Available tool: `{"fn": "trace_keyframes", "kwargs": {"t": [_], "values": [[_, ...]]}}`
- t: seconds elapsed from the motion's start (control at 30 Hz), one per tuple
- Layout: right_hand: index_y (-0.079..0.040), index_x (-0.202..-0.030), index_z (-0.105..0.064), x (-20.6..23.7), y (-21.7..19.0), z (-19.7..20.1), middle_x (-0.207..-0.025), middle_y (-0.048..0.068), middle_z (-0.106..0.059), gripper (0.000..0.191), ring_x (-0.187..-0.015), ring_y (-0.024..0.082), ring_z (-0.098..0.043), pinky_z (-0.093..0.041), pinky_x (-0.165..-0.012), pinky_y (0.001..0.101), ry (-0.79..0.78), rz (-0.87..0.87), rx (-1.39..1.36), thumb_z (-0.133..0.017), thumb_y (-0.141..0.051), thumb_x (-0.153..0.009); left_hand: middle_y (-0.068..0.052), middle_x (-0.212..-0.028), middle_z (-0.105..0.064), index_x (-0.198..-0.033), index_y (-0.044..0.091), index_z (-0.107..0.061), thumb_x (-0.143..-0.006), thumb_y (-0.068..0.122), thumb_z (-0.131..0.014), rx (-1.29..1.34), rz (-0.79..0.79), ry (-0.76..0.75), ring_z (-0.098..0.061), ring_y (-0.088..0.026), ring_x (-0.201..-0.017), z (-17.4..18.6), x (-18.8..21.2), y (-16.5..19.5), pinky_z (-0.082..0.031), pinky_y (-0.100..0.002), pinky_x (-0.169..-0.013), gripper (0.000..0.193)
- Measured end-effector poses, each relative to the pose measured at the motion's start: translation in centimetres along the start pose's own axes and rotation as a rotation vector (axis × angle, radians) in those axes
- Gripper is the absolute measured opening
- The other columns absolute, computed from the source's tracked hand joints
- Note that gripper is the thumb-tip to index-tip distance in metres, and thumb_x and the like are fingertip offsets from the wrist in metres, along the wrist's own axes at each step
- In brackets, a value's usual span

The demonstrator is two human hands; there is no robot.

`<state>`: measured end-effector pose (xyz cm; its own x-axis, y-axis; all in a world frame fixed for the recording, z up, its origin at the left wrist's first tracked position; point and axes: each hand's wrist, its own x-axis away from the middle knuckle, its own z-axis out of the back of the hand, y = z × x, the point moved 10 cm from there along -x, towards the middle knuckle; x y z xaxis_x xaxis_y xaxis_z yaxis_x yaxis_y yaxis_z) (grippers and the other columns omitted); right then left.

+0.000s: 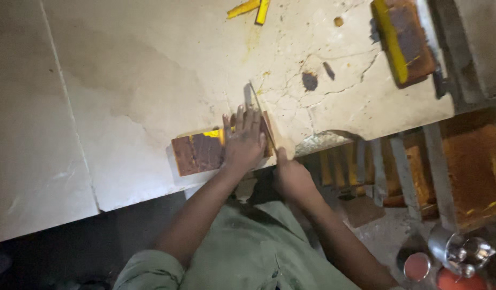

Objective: The person holds a rectangular block of yellow material on a workbench and cuts thin strips off its edge with a long knife, setting the cut strips aside on the table. After cutting several strips, the person lifts a metal frame off a finished yellow block and peels a paper sheet from its surface.

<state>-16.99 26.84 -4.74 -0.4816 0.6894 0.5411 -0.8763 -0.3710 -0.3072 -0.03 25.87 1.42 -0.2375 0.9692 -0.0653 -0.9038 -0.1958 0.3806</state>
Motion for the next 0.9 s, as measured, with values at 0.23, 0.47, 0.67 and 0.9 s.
{"fn": "trace_keyframes", "kwargs": {"t": [0.23, 0.47, 0.67, 0.9], "values": [[0.006, -0.139, -0.033, 3.1, -5.1, 4.4, -0.094, 0.032, -0.069, 0.07, -0.089, 0.051, -0.068, -0.054, -0.077, 0.0577, 0.021, 0.078, -0.052, -0.067, -0.023, -0.085, -0.025, -0.162, -0.038, -0.15, -0.005, -0.041, -0.093, 0.035, -0.055, -0.082, -0.029, 0.033, -0.025, -0.041, -0.155, 1.1, 0.4, 0.3, -0.009, -0.065, -0.125, 0.071], [-0.004, -0.15, -0.024, 10.5, 1.4, -2.4, -0.1, 0.031, -0.068, 0.093, -0.094, 0.05, -0.066, -0.053, -0.081, 0.0556, -0.154, 0.036, -0.089, -0.078, -0.019, -0.076, -0.026, -0.155, -0.041, -0.148, -0.006, -0.043, -0.094, 0.034, -0.053, -0.031, -0.006, -0.035, -0.025, -0.042, -0.153, 0.0, 0.3, 0.4, -0.008, -0.067, -0.123, 0.068], [0.009, -0.146, -0.027, 2.0, -3.0, 0.4, -0.092, 0.031, -0.069, 0.075, -0.085, 0.049, -0.068, -0.054, -0.074, 0.057, 0.007, 0.121, 0.053, -0.064, -0.007, -0.083, -0.028, -0.16, -0.038, -0.153, -0.009, -0.039, -0.096, 0.032, -0.053, -0.028, -0.028, 0.023, -0.024, -0.04, -0.156, 0.2, 0.3, -0.1, -0.01, -0.063, -0.126, 0.072], [0.008, -0.132, -0.037, -0.3, -7.6, 5.6, -0.088, 0.032, -0.069, 0.07, -0.082, 0.051, -0.067, -0.054, -0.073, 0.0578, 0.13, 0.178, -0.087, -0.072, -0.015, -0.076, -0.026, -0.158, -0.04, -0.144, -0.003, -0.05, -0.094, 0.036, -0.057, -0.129, -0.017, 0.054, -0.026, -0.041, -0.155, 0.7, 0.7, -0.5, -0.006, -0.073, -0.121, 0.064]]}}
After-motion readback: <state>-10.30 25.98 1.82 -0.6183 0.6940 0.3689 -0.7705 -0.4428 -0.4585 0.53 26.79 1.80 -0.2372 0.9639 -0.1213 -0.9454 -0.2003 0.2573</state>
